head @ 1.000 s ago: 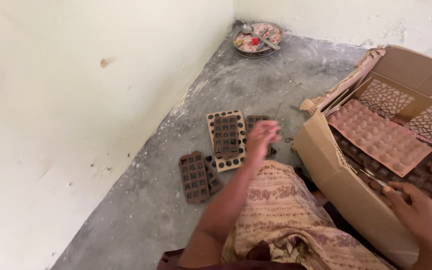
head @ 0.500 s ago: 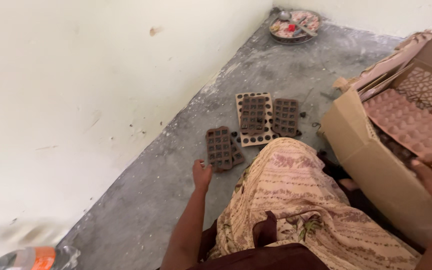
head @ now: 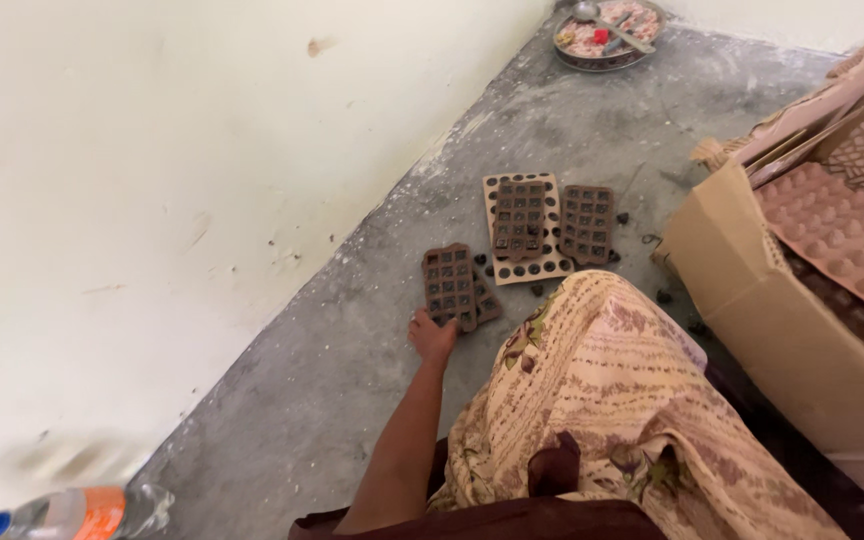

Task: The person sits on the floor and sorts small, dark, circular items from flexible pink and rigid brown trays into a cardboard box. They repeatedly pick up trays, remove the items by hand, and place the empty trays into the box.

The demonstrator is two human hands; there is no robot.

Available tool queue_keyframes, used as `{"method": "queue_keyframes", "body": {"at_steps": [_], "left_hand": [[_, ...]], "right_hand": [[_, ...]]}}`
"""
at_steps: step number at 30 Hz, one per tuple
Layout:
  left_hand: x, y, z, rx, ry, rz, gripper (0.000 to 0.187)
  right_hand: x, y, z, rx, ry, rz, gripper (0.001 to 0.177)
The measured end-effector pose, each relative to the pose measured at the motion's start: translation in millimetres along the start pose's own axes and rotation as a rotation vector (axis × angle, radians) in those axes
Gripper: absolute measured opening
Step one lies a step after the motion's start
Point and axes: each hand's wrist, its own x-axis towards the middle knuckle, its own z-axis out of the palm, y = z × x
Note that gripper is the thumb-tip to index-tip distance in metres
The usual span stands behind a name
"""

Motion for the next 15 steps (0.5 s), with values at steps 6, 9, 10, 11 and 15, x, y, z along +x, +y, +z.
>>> {"method": "queue_keyframes", "body": {"at_steps": [6, 9, 10, 11, 15], "left_hand": [[27, 20, 23, 0.216, -0.192, -0.114, 0.132], [52, 41, 26, 0.315, -0.269, -0.12, 0.139], [58, 46, 25, 0.32, -0.287, -0.119, 0.14], [64, 50, 25, 0.328, -0.306, -0.118, 0.141], [79, 71, 36, 0.431, -0.371, -0.204, 0.143]], "right_hand": [[-28, -9, -35, -0.181, -0.049, 0.084, 0.039], [-26, -22, -51, -0.23, -0.081, 0.15, 0.042], [-22, -26, -54, -0.247, -0.11, 0.189, 0.043], [-18, -29, -57, -0.273, -0.154, 0.244, 0.044], [-8, -25, -70, -0.211, -0.247, 0.241, 0.045]]}}
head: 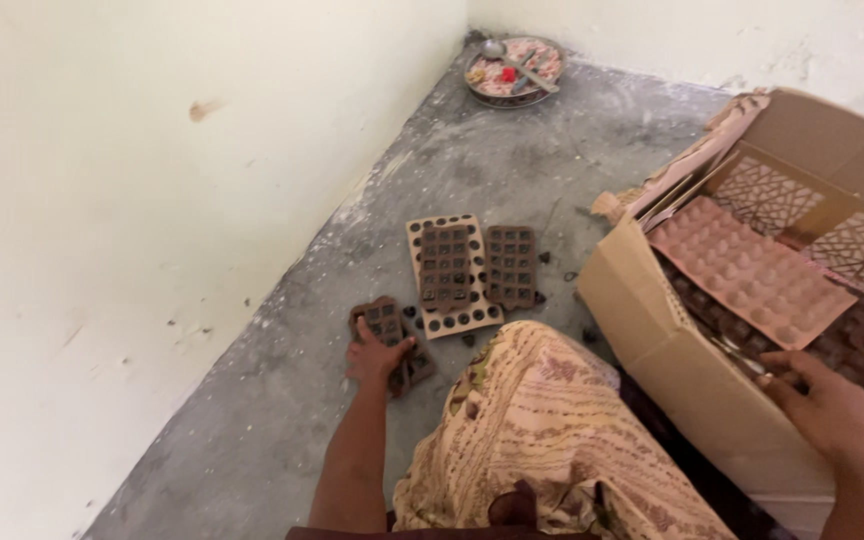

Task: The person sits on the floor and sorts small, dark, circular items from flexible pink and rigid brown trays into a cardboard box. They repeatedly pick up trays, remove the items by hand, and place the empty trays into the box.

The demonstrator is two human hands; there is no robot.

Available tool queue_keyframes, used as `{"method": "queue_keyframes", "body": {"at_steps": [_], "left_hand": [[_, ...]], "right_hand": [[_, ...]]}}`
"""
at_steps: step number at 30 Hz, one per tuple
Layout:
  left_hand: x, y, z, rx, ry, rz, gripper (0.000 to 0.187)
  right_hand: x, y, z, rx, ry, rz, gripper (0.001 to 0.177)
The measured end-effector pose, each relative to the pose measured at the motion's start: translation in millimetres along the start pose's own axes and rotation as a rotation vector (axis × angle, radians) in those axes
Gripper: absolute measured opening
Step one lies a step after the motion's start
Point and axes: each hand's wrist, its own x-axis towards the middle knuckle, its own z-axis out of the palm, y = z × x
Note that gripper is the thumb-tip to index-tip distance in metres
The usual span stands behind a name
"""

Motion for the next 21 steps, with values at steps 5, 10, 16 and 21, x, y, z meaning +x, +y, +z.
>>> {"method": "queue_keyframes", "body": {"at_steps": [5, 10, 16, 21], "left_hand": [[-8, 4, 14, -0.046, 0.172, -0.008, 0.135], [-16, -2, -2, -0.161, 0.236, 0.059, 0.131], [-51, 31, -55, -0.23, 0.323, 0.315, 0.128], [-162, 134, -118, -0.296, 0.224, 0.726, 0.122]], "right_hand": [[19, 20, -2, 0.105, 0.015, -0.201, 0.052], [17, 22, -2, 0.14, 0.178, -0.431, 0.056], [-39, -32, -30, 0.31, 0.327, -0.412, 0.057], [-65, -58, -64, 0.402, 0.226, -0.126, 0.04]]}}
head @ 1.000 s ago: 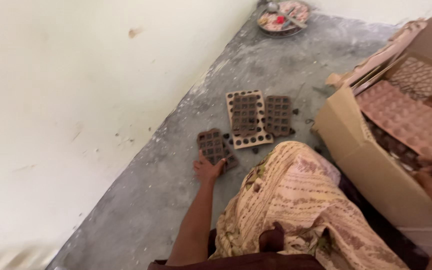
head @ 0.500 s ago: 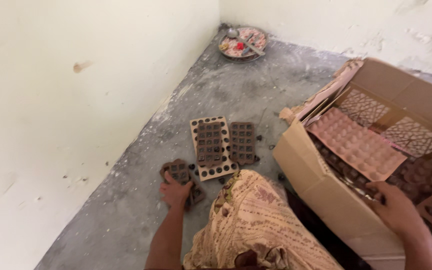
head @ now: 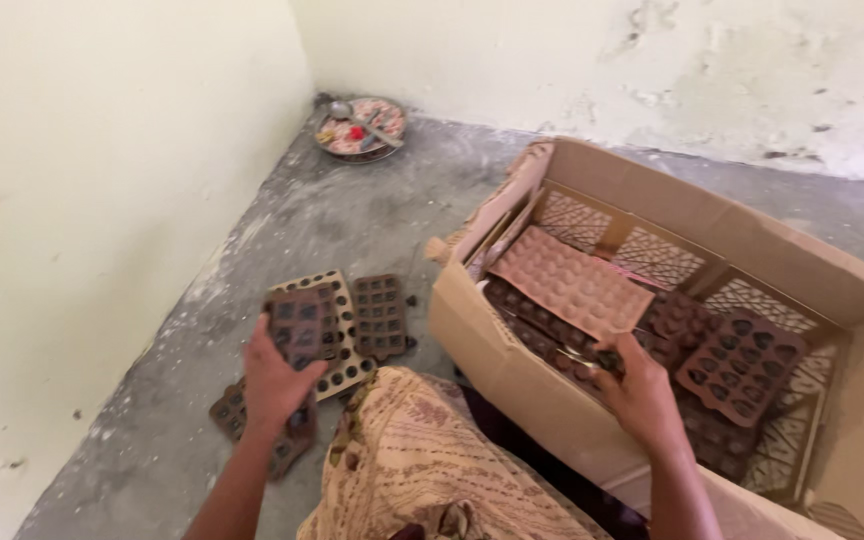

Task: The person sits on the floor and sorts small, dark, circular items from flexible pink and rigid brown trays into a cardboard box. They repeatedly pick up trays, remove the items by hand, and place the empty trays into the box.

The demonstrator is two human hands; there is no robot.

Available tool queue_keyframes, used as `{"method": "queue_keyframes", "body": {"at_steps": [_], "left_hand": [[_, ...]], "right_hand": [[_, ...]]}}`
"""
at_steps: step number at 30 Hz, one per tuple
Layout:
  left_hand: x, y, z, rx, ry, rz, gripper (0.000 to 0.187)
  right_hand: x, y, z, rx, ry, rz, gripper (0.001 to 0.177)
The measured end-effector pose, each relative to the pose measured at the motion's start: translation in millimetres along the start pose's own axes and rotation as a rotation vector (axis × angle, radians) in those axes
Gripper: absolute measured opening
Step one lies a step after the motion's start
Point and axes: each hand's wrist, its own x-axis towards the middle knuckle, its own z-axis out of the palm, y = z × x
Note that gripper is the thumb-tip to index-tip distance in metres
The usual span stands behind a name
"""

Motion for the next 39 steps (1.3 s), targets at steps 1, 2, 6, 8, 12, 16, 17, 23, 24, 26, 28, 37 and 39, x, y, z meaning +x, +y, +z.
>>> {"method": "queue_keyframes", "body": {"at_steps": [1, 2, 6, 8, 12, 16, 17, 23, 24, 26, 28, 37, 39], "left_hand": [[-6, 35, -2, -0.064, 0.019, 0.17, 0.121], [-12, 71, 0, -0.074, -0.083, 0.222, 0.123], [-69, 181, 26, -0.147, -0.509, 0.397, 0.119], [-86, 215, 44, -0.103, -0.54, 0.609, 0.117], [-109, 246, 78, 0.061, -0.52, 0.839, 0.12], [-113, 247, 88, 0.103, -0.485, 0.886, 0.118], [-114, 247, 87, 0.136, -0.486, 0.909, 0.119], [-129, 247, 83, 0.231, -0.362, 1.173, 0.119], [-131, 247, 82, 0.233, -0.354, 1.212, 0.117], [-134, 250, 80, 0.24, -0.341, 1.26, 0.112], [-134, 253, 79, 0.26, -0.331, 1.275, 0.108], [-137, 245, 90, 0.209, -0.192, 1.315, 0.085], [-138, 243, 93, 0.209, -0.17, 1.304, 0.085]], "right_hand": [[-1, 1, -3, 0.117, 0.0, -0.045, 0.039], [1, 3, -2, 0.235, 0.0, -0.092, 0.037], [7, 28, 5, 0.746, -0.006, -0.019, 0.035], [12, 37, 7, 0.904, 0.196, -0.115, 0.026], [8, 49, 0, 1.002, 0.452, -0.081, 0.021], [3, 49, 0, 1.138, 0.31, -0.176, 0.017], [2, 47, 1, 1.144, 0.264, -0.226, 0.017], [-6, 34, -1, 1.132, 0.097, -0.299, 0.014], [-7, 35, -2, 1.145, 0.08, -0.326, 0.013], [-8, 38, -2, 1.1, 0.043, -0.395, 0.011], [-7, 42, -2, 1.038, 0.016, -0.392, 0.01], [-1, 31, -3, 0.968, -0.101, -0.046, 0.014], [-3, 24, -8, 0.979, -0.158, -0.003, 0.021]]}}
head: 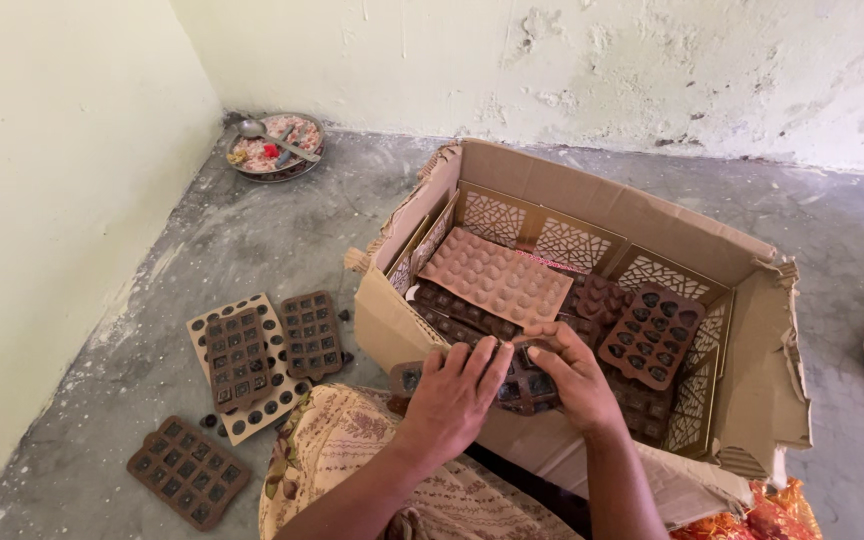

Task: The person sits on the floor and sorts small, dark, circular items from flexible pink and rigid brown trays into a cardboard box. They repeatedly pick up trays, remove the items by hand, and place the empty trays into the box.

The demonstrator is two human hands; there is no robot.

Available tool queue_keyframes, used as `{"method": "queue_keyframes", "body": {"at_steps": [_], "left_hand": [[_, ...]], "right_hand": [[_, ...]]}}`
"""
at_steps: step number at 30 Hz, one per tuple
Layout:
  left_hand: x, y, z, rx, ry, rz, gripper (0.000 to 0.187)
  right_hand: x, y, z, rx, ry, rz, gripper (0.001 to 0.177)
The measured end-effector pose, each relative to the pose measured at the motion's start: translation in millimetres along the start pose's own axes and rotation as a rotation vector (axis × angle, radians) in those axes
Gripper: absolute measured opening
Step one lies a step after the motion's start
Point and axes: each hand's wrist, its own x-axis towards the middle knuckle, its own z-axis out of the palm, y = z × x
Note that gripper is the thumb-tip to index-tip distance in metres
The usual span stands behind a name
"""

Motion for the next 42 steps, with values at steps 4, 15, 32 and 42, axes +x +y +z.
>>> {"method": "queue_keyframes", "body": {"at_steps": [4, 15, 32, 42], "left_hand": [[0, 1, 2, 0.005, 0.031, -0.004, 0.086], [4, 7, -4, -0.029, 0.012, 0.003, 0.083], [-4, 7, 2, -0.099, -0.045, -0.014, 0.099], [-11, 4, 23, -0.301, 0.087, -0.055, 0.12]], "right_hand": [[-2, -3, 2, -0.001, 0.009, 0.025, 0.028], [1, 14, -11, 0.131, 0.046, -0.148, 0.039], [-2, 4, 5, -0.045, 0.102, -0.112, 0.037], [1, 1, 2, 0.124, 0.226, -0.078, 0.037]]}}
